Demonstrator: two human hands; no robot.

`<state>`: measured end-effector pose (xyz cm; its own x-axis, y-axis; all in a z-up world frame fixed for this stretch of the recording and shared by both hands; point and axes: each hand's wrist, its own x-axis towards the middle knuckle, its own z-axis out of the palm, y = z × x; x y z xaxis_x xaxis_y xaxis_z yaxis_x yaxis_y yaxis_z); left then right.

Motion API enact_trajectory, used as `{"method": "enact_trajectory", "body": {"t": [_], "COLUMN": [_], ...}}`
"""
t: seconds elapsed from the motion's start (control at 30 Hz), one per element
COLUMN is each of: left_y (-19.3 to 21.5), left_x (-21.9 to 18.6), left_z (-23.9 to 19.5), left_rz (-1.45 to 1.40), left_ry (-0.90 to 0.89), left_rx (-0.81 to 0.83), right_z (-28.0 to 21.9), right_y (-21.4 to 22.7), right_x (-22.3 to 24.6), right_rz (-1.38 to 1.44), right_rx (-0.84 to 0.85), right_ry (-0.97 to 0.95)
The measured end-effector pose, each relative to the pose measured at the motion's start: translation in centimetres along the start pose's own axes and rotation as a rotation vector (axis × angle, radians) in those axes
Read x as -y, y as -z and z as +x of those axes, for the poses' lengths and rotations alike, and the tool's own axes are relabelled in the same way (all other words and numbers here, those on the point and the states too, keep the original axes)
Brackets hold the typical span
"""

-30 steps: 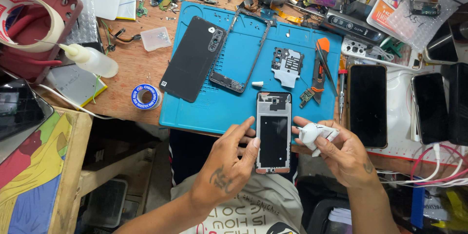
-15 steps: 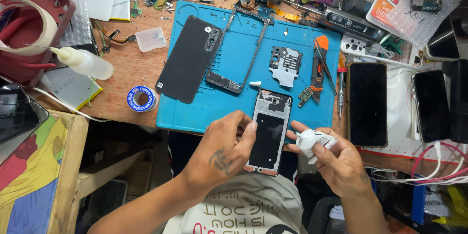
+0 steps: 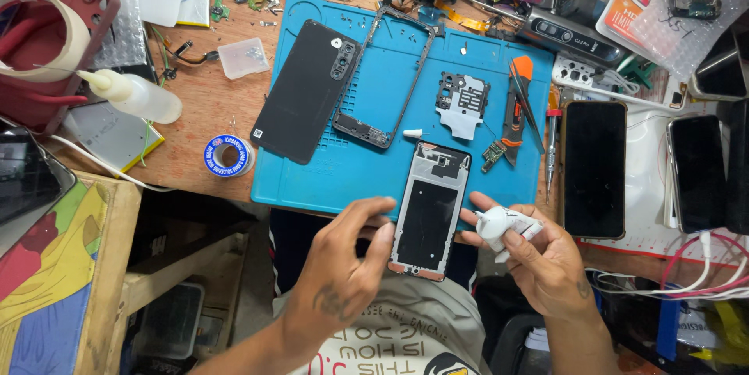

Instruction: The person applies adhesive to the edges of a disassembled smartphone frame using a small bottle, then uses a precision screwdriver to work on a separate screen assembly. The workspace contains multiple phone parts and tools.

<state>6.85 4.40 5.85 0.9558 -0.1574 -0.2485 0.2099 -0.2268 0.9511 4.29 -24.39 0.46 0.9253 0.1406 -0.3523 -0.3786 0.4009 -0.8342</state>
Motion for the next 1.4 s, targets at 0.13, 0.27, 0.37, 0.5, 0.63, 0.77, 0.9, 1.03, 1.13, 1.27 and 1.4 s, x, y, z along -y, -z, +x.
{"method": "enact_trajectory", "body": {"t": [0.13,0.27,0.37,0.5,0.63,0.77,0.9,1.03,1.13,1.27,1.4], "left_y": [-0.6,-2.6,-4.2,-4.6,-4.0,-3.7,-3.7,-3.3,-2.6,-2.0,-0.9], "left_x": [3.3,6.1,7.2,7.0,6.0,5.1,4.3,3.5,2.8,1.6,0.6], "left_z": [-3.3,-5.3,-5.8,-5.5,-4.8,-4.1,-3.7,-3.8,-3.7,-3.2,-2.1], "left_rz": [-0.007,-0.269,-0.477,-0.561,-0.356,-0.304,-0.296,-0.306,-0.244,-0.163,0.055], "left_ry": [-0.094,0.099,0.077,0.097,0.074,0.079,0.079,0.096,-0.009,-0.051,-0.064], "left_rx": [-0.123,0.026,0.069,0.06,0.053,0.044,0.005,-0.001,-0.028,-0.043,-0.058], "right_z": [0.2,0.3,0.3,-0.2,-0.5,-0.8,-0.9,-1.6,-2.2,-2.8,-2.8], "right_y": [0.4,0.7,0.5,0.6,0.8,0.4,0.1,-0.1,-0.5,-1.3,-2.3], "right_x": [-0.3,-0.1,-0.4,-0.7,-1.0,-1.3,-1.3,-1.1,-1.1,-1.6,-2.0], "right_rz": [0.034,0.052,0.066,0.07,0.095,0.102,0.095,0.076,0.067,0.118,0.211], "right_rx": [0.004,0.01,0.023,0.03,0.043,0.04,0.035,-0.014,-0.024,-0.036,-0.044], "right_ry": [-0.01,-0.019,-0.014,-0.002,0.011,0.018,0.031,0.026,0.032,0.042,0.068]}}
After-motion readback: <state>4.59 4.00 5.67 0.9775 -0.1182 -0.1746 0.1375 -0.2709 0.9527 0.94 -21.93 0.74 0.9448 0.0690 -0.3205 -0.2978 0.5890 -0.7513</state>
